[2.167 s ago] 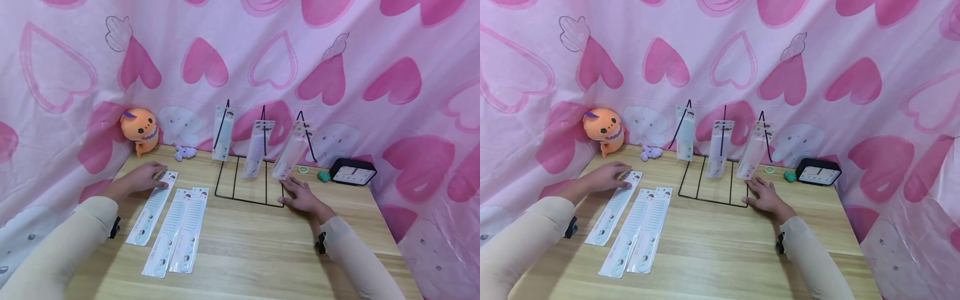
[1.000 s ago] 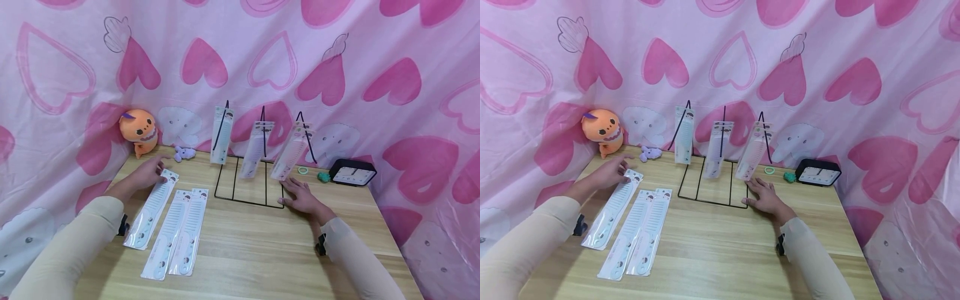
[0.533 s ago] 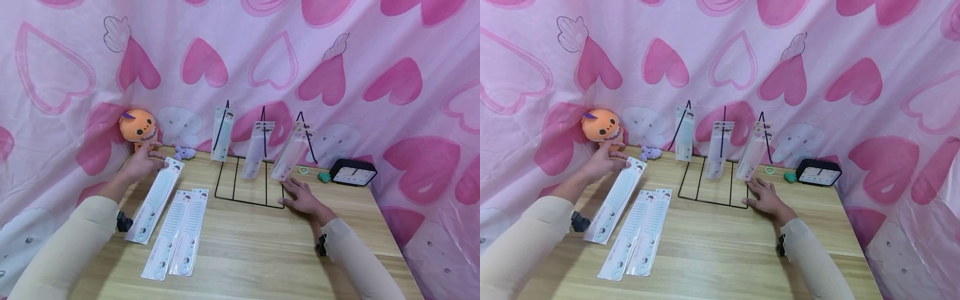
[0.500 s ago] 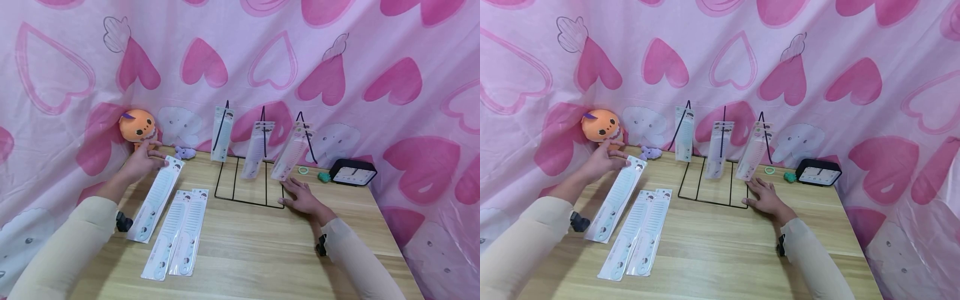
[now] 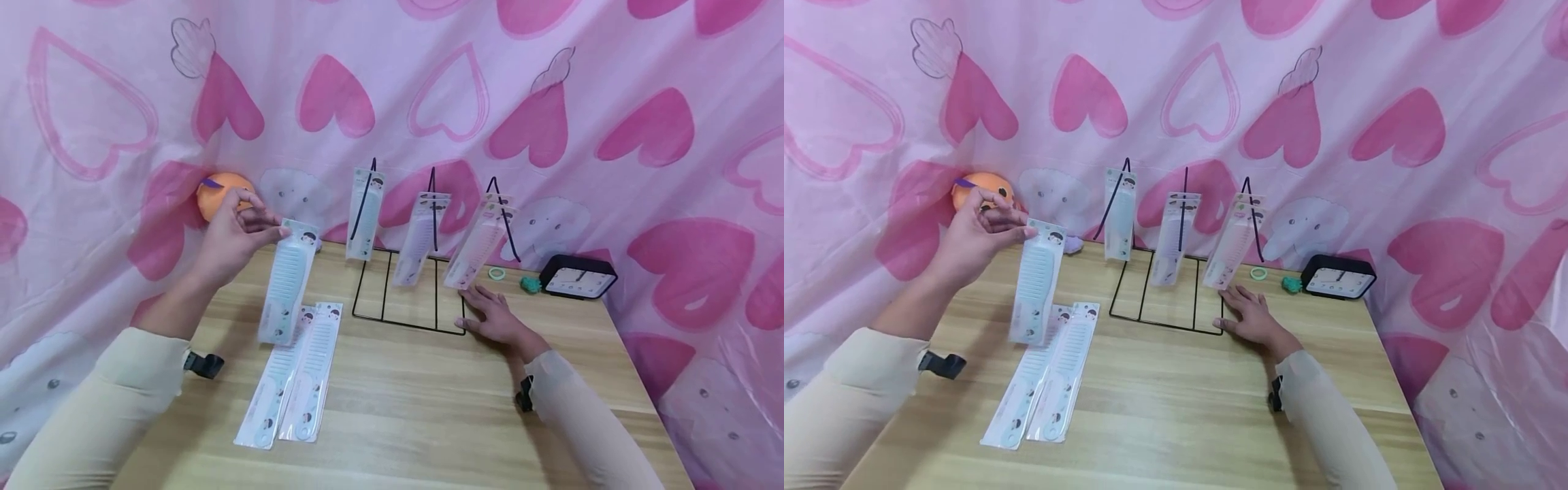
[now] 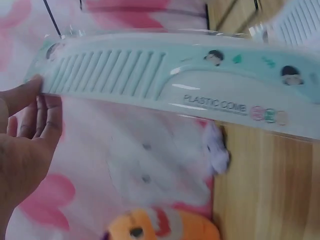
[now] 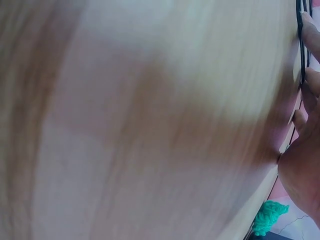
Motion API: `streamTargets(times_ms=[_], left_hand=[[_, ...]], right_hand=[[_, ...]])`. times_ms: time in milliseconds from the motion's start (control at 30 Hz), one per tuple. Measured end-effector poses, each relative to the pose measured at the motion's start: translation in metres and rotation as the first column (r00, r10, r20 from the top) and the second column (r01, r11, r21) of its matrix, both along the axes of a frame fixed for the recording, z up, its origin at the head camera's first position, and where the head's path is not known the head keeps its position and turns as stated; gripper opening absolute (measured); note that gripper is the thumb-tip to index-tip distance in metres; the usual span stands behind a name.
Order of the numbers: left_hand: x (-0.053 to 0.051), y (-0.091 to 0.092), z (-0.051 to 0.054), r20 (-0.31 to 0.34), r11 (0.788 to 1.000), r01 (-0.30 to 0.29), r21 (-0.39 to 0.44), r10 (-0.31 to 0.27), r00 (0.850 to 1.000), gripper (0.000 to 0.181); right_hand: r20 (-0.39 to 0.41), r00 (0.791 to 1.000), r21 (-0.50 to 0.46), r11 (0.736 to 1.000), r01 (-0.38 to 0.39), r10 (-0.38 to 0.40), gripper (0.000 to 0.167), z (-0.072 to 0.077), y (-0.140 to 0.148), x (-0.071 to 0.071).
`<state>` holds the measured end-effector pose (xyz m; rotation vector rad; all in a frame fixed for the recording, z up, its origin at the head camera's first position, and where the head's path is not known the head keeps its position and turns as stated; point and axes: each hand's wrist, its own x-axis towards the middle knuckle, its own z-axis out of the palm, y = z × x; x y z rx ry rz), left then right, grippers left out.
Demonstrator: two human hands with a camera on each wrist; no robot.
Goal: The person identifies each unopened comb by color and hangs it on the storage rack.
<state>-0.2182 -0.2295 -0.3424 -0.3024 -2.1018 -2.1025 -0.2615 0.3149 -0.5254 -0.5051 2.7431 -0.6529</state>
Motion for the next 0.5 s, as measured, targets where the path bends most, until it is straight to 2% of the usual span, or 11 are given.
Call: streamTargets(times_ms=[100, 200, 367, 500], left_hand=[[0.008, 0.017, 0.003, -0.073, 0.998, 0.024, 0.059, -0.02, 0.997, 0.046], [0.016, 0.033, 0.002, -0.11, 0.997, 0.033, 0.069, -0.025, 0.994, 0.045], [0.025, 0.053, -0.004, -0.101, 0.989, 0.073, 0.126, -0.06, 0.993, 0.042], [0.028, 0.063, -0.006, -0.077, 0.992, 0.074, 0.098, -0.067, 0.995, 0.042]], right_hand=[[0.008, 1.0, 0.005, 1.0, -0.003, 0.003, 0.091, 0.0, 0.0, -0.001], [0.018, 1.0, 0.001, 1.0, 0.005, -0.005, 0.091, 0.0, -0.001, -0.002], [0.007, 1.0, -0.004, 1.0, 0.0, 0.0, 0.092, -0.002, 0.0, -0.004], [0.005, 1.0, 0.001, 1.0, -0.003, 0.003, 0.093, -0.002, 0.001, -0.005]])
